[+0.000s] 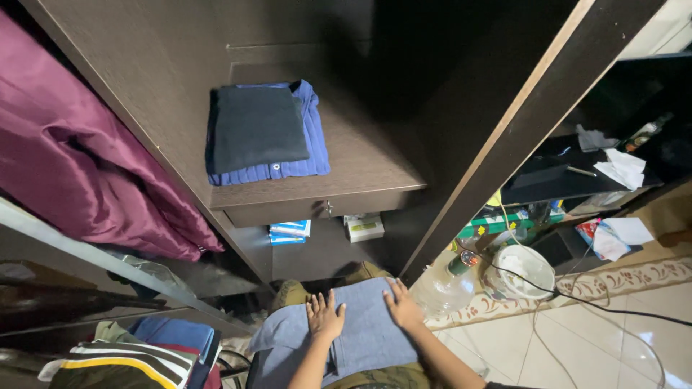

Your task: Fold clothes and put them in the wardrobe.

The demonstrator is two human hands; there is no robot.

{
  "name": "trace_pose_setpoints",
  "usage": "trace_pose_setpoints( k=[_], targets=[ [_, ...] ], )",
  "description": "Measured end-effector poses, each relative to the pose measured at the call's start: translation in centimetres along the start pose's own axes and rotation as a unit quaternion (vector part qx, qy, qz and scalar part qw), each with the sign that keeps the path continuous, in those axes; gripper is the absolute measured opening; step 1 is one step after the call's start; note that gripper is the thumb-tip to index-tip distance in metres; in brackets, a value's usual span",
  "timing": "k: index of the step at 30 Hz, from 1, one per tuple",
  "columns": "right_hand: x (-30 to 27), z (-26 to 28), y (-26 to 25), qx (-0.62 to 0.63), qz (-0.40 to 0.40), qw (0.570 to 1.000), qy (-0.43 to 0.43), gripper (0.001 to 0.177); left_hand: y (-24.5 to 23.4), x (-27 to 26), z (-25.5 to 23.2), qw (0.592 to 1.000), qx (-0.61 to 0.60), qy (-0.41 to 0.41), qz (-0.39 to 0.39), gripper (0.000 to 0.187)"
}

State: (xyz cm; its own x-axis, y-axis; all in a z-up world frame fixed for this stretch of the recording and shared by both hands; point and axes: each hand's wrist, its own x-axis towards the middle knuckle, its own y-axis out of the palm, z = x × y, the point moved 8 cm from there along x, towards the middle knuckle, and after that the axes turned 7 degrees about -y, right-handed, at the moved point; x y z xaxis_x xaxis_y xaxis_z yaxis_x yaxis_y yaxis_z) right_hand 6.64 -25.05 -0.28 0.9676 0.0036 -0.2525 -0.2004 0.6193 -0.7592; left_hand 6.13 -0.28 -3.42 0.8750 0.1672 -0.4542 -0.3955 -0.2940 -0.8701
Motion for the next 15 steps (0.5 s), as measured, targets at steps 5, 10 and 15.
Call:
trace_pose_setpoints(
  k=[5,10,15],
  targets=[
    [3.0,-8.4,1.1,-0.002,0.0,0.999,0.047,0.063,-3.2,-2.3,-3.1,0.999,0.01,0.039,-0.009,0.079],
    [0.6,-1.7,-3.4,-0.031,-0.07,0.997,-0.024,0.064,-3.0,-4.1,-8.6,0.982,-0.058,0.163,-0.078,0.076],
    [-2.1,1.8,2.0,-0.017,-0.064,0.978,-0.199,0.046,0.6,-8.3,-11.1,0.965,0.091,0.231,0.088,0.065]
  ],
)
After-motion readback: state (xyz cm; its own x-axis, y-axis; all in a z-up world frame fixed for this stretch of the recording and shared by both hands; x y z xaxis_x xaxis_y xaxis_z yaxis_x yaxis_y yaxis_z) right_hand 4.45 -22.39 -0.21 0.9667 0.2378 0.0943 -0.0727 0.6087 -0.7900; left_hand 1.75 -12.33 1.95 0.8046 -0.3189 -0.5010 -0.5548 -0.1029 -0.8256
